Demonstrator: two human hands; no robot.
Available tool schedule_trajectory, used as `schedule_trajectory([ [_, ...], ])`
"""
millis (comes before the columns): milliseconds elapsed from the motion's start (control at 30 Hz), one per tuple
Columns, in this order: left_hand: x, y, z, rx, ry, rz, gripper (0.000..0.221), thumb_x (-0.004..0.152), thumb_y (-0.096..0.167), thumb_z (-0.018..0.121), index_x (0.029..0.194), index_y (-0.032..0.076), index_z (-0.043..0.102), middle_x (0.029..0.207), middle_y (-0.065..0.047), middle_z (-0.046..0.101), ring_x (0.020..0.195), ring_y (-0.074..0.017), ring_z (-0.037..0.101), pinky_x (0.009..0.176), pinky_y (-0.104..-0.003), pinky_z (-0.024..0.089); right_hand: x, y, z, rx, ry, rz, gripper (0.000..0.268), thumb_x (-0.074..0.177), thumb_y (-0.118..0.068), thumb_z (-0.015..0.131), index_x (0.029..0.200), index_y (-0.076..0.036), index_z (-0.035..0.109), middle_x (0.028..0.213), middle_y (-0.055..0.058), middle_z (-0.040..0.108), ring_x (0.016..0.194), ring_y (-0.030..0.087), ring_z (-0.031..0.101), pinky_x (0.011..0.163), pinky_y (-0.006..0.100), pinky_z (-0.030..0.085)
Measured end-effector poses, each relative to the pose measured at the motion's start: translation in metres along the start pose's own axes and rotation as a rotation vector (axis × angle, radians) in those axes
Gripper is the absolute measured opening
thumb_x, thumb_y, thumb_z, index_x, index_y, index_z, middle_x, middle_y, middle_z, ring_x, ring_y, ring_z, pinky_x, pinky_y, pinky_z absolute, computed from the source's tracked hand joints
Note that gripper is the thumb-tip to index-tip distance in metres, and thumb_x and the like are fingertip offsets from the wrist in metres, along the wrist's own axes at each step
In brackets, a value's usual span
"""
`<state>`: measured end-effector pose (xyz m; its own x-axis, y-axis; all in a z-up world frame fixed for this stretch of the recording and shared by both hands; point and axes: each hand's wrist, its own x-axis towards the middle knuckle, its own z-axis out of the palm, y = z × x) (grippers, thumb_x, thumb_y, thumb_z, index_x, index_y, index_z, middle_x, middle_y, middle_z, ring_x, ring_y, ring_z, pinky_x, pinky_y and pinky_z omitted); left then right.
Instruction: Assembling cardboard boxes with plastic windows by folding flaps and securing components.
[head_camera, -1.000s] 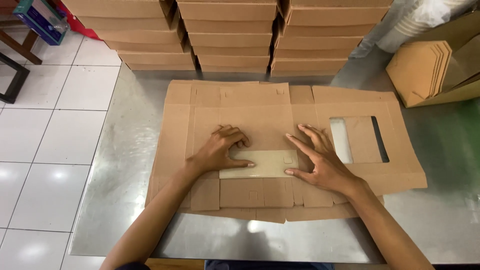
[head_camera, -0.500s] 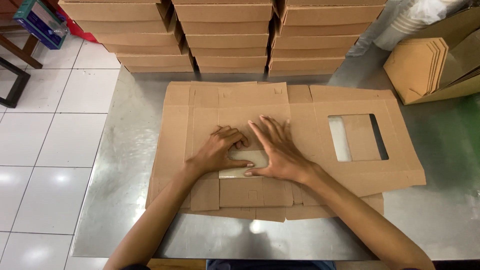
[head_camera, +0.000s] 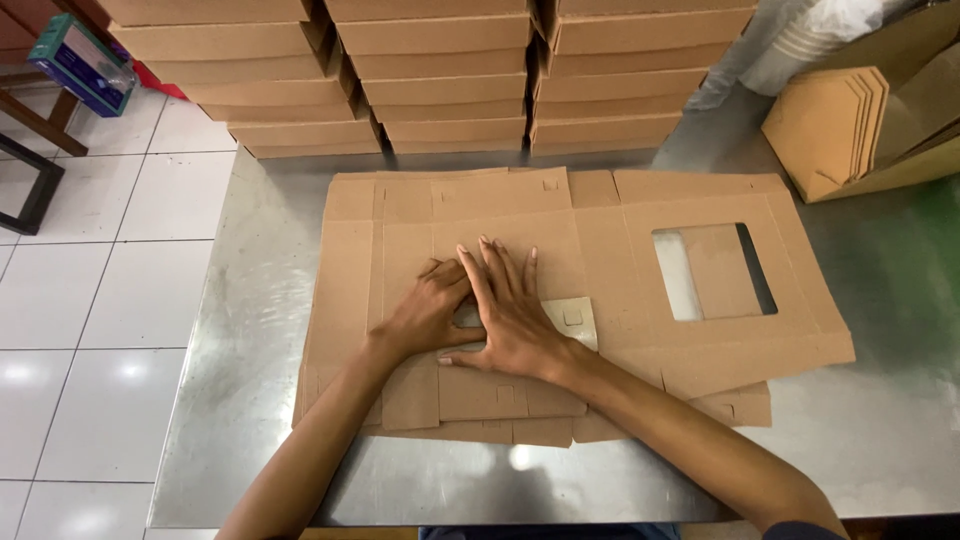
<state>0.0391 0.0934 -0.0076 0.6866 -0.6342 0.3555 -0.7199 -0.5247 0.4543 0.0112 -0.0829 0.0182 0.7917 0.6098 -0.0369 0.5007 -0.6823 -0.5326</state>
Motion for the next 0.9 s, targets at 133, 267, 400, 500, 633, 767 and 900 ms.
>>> schedule_trajectory([
  [133, -0.001, 0.006, -0.001, 0.072, 0.005, 0.026, 0.044, 0.078, 0.042, 0.083, 0.097, 0.007, 0.063, 0.084, -0.009, 0.059, 0.084, -0.0296, 0.06, 0.08, -0.039, 0.042, -0.013, 0.008, -0.018, 0.016, -0.013, 0.041, 0.133, 0.07, -0.068, 0.08, 0.161, -0.009, 0.005, 0.159, 0.035, 0.007, 0.149, 0.053, 0.0, 0.109, 0.074, -0.016],
  [267, -0.006, 0.004, 0.008, 0.055, 0.024, 0.022, 0.046, 0.077, 0.046, 0.085, 0.101, 0.012, 0.064, 0.08, -0.004, 0.055, 0.08, -0.0253, 0.059, 0.08, -0.037, 0.042, -0.045, 0.035, -0.034, 0.014, -0.034, 0.147, 0.135, 0.067, -0.069, 0.084, 0.161, -0.009, 0.007, 0.16, 0.034, 0.002, 0.149, 0.052, -0.007, 0.108, 0.073, -0.018],
  [400, -0.003, 0.001, 0.006, 0.03, 0.032, -0.003, 0.047, 0.075, 0.047, 0.086, 0.101, 0.014, 0.064, 0.078, -0.003, 0.055, 0.079, -0.0246, 0.059, 0.08, -0.036, 0.043, -0.077, 0.06, -0.056, 0.04, 0.064, 0.311, 0.136, 0.063, -0.071, 0.084, 0.161, -0.01, 0.012, 0.158, 0.035, 0.01, 0.149, 0.053, 0.0, 0.108, 0.077, -0.012],
  [500, -0.004, 0.0, 0.009, -0.007, 0.043, -0.024, 0.047, 0.074, 0.046, 0.087, 0.101, 0.015, 0.064, 0.078, -0.003, 0.056, 0.079, -0.0246, 0.059, 0.081, -0.036, 0.042, -0.098, 0.08, -0.062, 0.006, 0.121, 0.379, 0.133, 0.062, -0.069, 0.084, 0.16, -0.01, 0.018, 0.157, 0.036, 0.015, 0.149, 0.054, 0.005, 0.106, 0.079, -0.013],
  [633, -0.004, 0.001, 0.009, -0.024, 0.051, -0.032, 0.046, 0.073, 0.044, 0.088, 0.101, 0.015, 0.064, 0.077, -0.003, 0.055, 0.077, -0.0244, 0.06, 0.081, -0.036, 0.042, -0.109, 0.095, -0.061, 0.002, 0.144, 0.416, 0.127, 0.062, -0.063, 0.086, 0.159, -0.01, 0.022, 0.157, 0.038, 0.017, 0.149, 0.055, 0.007, 0.104, 0.081, -0.015],
  [767, -0.003, 0.004, 0.008, -0.042, 0.061, -0.028, 0.047, 0.072, 0.043, 0.089, 0.1, 0.015, 0.065, 0.077, -0.003, 0.056, 0.078, -0.0241, 0.06, 0.081, -0.036, 0.042, -0.105, 0.095, -0.055, -0.078, 0.168, 0.404, 0.126, 0.061, -0.061, 0.087, 0.159, -0.014, 0.024, 0.158, 0.034, 0.017, 0.15, 0.052, 0.009, 0.105, 0.08, -0.015],
  [900, 0.0, 0.004, 0.005, -0.057, 0.051, -0.032, 0.046, 0.071, 0.042, 0.089, 0.1, 0.014, 0.065, 0.076, -0.003, 0.056, 0.076, -0.025, 0.061, 0.08, -0.037, 0.043, -0.089, 0.086, -0.053, -0.084, 0.146, 0.347, 0.129, 0.061, -0.068, 0.085, 0.159, -0.014, 0.022, 0.158, 0.034, 0.016, 0.15, 0.052, 0.007, 0.105, 0.078, -0.017],
])
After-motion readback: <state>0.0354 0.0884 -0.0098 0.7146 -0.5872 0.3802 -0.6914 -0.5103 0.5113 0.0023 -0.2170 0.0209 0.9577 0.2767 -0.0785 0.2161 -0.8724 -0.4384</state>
